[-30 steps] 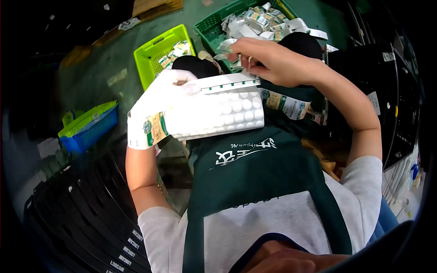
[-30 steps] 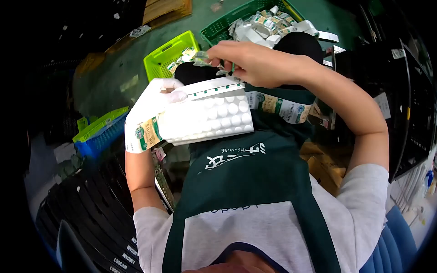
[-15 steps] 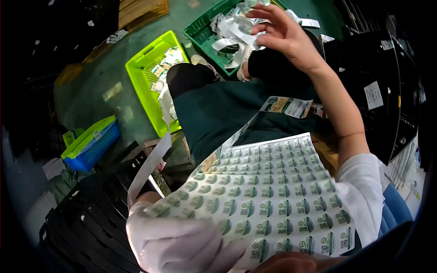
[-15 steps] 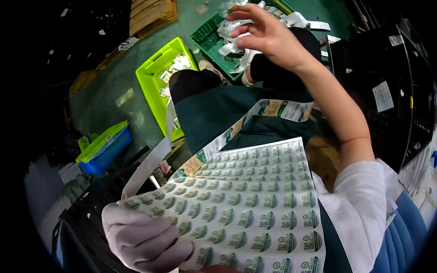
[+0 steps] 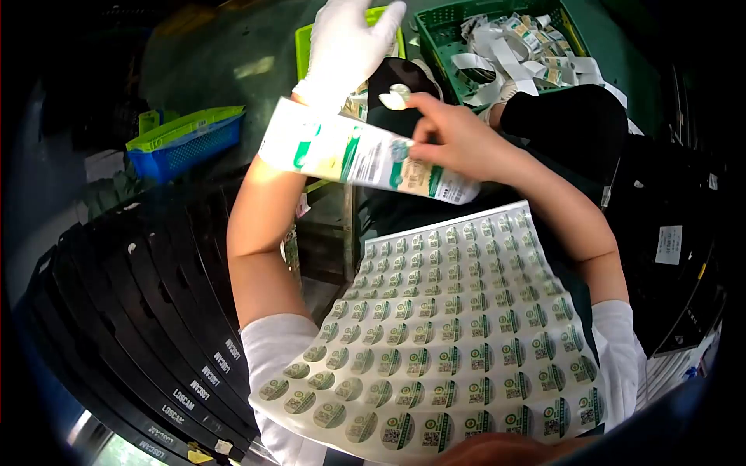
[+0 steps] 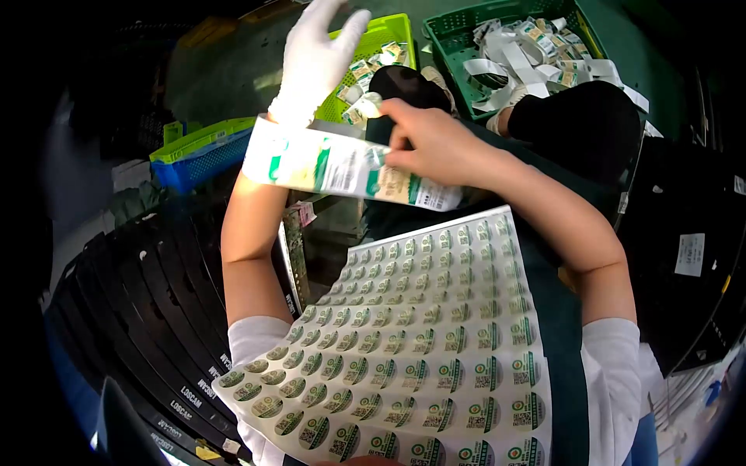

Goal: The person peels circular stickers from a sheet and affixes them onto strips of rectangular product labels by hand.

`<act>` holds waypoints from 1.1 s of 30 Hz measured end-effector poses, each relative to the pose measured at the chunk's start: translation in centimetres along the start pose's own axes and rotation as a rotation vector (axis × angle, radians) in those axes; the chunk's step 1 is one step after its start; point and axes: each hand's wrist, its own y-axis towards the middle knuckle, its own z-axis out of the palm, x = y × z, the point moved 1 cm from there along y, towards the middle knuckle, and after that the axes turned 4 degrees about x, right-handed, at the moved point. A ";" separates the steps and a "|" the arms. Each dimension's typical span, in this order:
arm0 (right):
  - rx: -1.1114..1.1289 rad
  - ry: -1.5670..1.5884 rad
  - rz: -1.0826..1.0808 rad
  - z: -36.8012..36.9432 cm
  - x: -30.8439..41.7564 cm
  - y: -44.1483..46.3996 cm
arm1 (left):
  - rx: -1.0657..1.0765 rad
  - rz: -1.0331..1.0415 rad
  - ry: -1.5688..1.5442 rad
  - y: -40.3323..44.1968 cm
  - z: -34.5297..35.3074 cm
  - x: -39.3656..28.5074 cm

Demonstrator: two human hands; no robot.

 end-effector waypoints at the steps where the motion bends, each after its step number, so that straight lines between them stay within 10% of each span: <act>1: -0.049 -0.017 -0.035 -0.6 -0.6 -0.4 | -0.101 0.143 0.150 -0.7 -0.1 0.5; 6: -0.084 -0.067 0.206 -5.3 -4.6 -3.7 | 0.001 0.252 0.652 0.5 2.0 3.5; 28: -0.197 -0.145 0.333 -8.4 -11.6 -5.6 | 0.084 0.189 0.775 -3.1 -1.3 0.1; 33: -0.193 0.077 0.256 -8.5 -11.8 -5.2 | 0.561 0.045 -0.035 -5.7 -1.5 -2.0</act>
